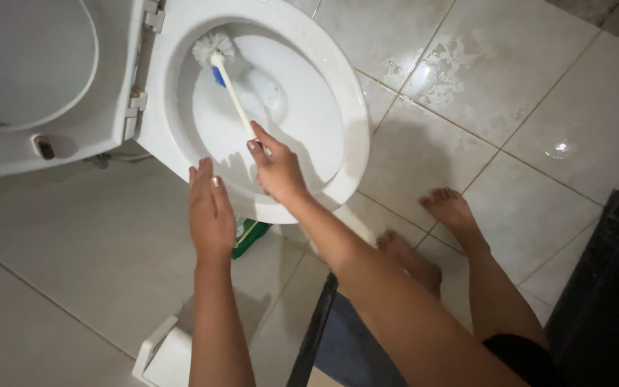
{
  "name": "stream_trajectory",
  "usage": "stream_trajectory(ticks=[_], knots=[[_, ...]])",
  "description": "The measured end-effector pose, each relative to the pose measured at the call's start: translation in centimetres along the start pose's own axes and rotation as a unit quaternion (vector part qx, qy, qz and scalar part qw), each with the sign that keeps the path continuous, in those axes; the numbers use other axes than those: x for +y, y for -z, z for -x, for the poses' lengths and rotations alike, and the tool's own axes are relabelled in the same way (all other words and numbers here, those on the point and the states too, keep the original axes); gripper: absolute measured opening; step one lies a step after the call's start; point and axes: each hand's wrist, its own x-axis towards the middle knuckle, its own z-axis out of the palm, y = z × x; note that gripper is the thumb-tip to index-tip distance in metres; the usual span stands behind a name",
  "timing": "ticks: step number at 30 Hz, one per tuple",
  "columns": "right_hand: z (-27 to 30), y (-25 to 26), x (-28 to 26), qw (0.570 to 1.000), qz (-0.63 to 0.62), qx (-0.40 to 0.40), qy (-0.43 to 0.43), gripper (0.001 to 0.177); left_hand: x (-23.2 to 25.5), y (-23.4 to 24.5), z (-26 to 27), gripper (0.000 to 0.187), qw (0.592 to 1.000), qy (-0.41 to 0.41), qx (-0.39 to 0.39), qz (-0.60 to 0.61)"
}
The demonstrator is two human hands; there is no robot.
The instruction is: The person scrubs the inside of a toilet bowl using a toilet brush. They apply cleaning liquid from a bottle onto the brush and continue scrubbing the bowl's interior surfaces.
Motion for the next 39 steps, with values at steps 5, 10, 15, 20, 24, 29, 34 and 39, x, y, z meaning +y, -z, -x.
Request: stream_trajectory(ticks=[5,10,15,20,24,29,34,39], knots=[[0.3,-2.4,1.6,0.996,0.014,-0.065,-0.063,0.053,-1.1,0.4,-0.5,0.050,1.000,-0.001,0.009,-0.011],[2.8,-0.3,2.7,0.977,0.119,-0.174,-0.031,0.052,-1.5,0.0,-0.6,0.051,1.000,-0.008,0.007,-0.015],[3.4,3.6,-0.4,0.959,0.156,-0.206,-0.115,0.054,-0.7,-0.9,-0.7,0.050,1.000,0.013,0.004,0.010],[1.0,1.3,-4.5,0.970,0.132,-0.162,-0.127,0.056,-1.3,-1.6,-0.7,0.049,0.998,0.053,0.012,0.028],[1.8,1.6,-3.5,0.966,0.119,-0.193,-0.124,0.055,-2.2,-2.1,-1.1,0.048,0.998,0.015,0.040,0.040],[4.1,4.6,-0.8,0.935,0.210,-0.269,-0.102,0.057,-2.3,-2.7,0.1,0.047,0.996,0.047,0.053,0.060],[5.9,11.1,-2.8,0.884,0.292,-0.344,-0.124,0.059,-2.4,-4.4,2.0,0.048,0.991,0.082,0.068,0.086],[5.6,9.7,-7.1,0.858,0.387,-0.308,-0.140,0.055,-1.5,-6.3,4.4,0.050,0.981,0.125,0.094,0.113]])
